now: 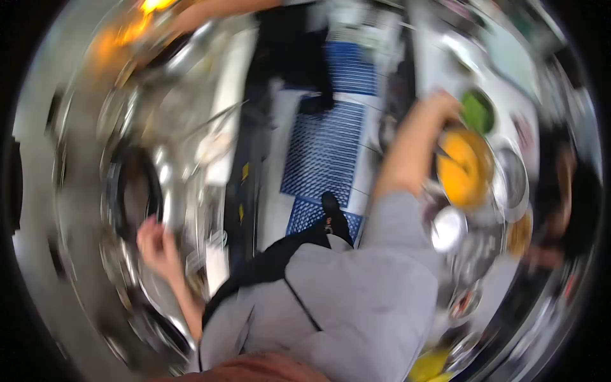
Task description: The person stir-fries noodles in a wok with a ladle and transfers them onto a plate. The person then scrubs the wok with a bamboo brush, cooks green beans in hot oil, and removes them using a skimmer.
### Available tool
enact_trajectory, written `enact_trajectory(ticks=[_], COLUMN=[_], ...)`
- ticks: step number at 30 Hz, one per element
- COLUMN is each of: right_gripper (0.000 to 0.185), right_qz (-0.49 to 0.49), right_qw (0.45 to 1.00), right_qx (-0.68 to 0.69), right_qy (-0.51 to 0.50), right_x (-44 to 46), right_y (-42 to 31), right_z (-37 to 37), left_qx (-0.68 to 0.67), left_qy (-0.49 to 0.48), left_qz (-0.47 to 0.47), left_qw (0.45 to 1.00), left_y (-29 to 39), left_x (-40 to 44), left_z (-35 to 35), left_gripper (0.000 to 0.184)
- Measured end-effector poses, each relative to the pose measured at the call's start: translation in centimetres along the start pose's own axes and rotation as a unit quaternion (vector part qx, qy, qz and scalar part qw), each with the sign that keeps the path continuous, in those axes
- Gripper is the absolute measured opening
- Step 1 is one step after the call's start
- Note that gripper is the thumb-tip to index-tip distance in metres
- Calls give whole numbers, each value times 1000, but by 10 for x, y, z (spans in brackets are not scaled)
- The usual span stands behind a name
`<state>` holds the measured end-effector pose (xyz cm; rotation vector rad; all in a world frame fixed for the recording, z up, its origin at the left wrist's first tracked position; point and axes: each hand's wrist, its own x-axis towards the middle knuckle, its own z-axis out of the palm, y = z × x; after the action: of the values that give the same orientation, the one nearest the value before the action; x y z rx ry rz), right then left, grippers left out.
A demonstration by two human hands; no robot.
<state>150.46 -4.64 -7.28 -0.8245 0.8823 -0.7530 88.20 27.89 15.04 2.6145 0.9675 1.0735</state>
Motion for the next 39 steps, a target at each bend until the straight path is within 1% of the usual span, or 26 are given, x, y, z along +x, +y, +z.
enact_trajectory(ticks=[2,3,4,5,7,9,11,13,15,17,19,20,21,23,24,26,27,28,29,30,31,33,35,36,37,39], right_gripper=[42,41,40,39,37,36,35,23,20,18,19,21,23,26,25,23,22,21,20,24,33,39,42,42,43,42], right_qz=[21,31,35,36,33,35,50,77,138,155,233,267,299,300,285,267,269,252,232,201,206,129,121,155,190,209], right_qw=[992,987,984,982,978,968,936,851,741,676,533,479,424,298,246,151,101,50,-2,-56,-122,-123,-22,36,93,211], right_qx=[-25,-29,-32,-35,-44,-67,-99,-130,-169,-230,-238,-253,-268,-272,-284,-300,-309,-313,-314,-297,-277,-232,-192,-167,-141,-118], right_qy=[-119,-152,-173,-185,-203,-240,-335,-503,-635,-683,-778,-797,-811,-864,-882,-903,-907,-915,-920,-932,-931,-956,-974,-973,-967,-947], right_x=[5,-5,-21,-44,-94,-139,-175,-194,-228,-282,-334,-371,-409,-450,-467,-498,-510,-523,-537,-550,-568,-610,-668,-702,-737,-806], right_y=[12,16,19,20,9,-7,-18,-16,-13,-24,-38,-64,-89,-99,-107,-120,-123,-126,-128,-132,-142,-147,-146,-139,-131,-124], right_z=[9,14,15,9,-19,-61,-107,-144,-179,-224,-265,-287,-310,-348,-363,-383,-391,-398,-402,-405,-403,-384,-346,-323,-298,-246], left_qx=[-3,4,-59,-83,-123,-149,-186,-222,-279,-281,-305,-316,-352,-425,-402,-440,-458,-474,-483,-491,-490,-482,-454,-461,-456,-440], left_qy=[12,19,10,7,32,30,20,8,-31,-50,-24,-12,4,27,-4,106,125,150,155,192,226,276,306,345,358,412], left_qz=[-33,32,-26,-44,-16,-26,-41,-78,-162,-213,-265,-289,-335,-413,-437,-428,-454,-479,-495,-496,-502,-501,-505,-501,-497,-486], left_qw=[999,999,998,996,992,988,982,972,946,935,914,904,874,805,804,782,754,723,705,690,676,664,667,646,646,633], left_y=[21,10,20,24,20,16,7,4,1,-10,-21,-24,-27,-34,-46,-58,-63,-66,-65,-64,-72,-76,-89,-88,-93,-93], left_x=[5,3,1,-2,-11,-24,-40,-66,-89,-118,-148,-161,-173,-195,-212,-239,-252,-261,-265,-267,-277,-281,-296,-294,-300,-299], left_z=[7,13,15,19,28,27,25,20,3,-11,-22,-29,-39,-61,-71,-82,-91,-100,-116,-126,-130,-146,-156,-162,-166,-175], left_gripper=[8,13,15,13,10,9,8,7,6,8,13,15,18,23,26,29,24,22,17,15,17,23,25,18,19,22])
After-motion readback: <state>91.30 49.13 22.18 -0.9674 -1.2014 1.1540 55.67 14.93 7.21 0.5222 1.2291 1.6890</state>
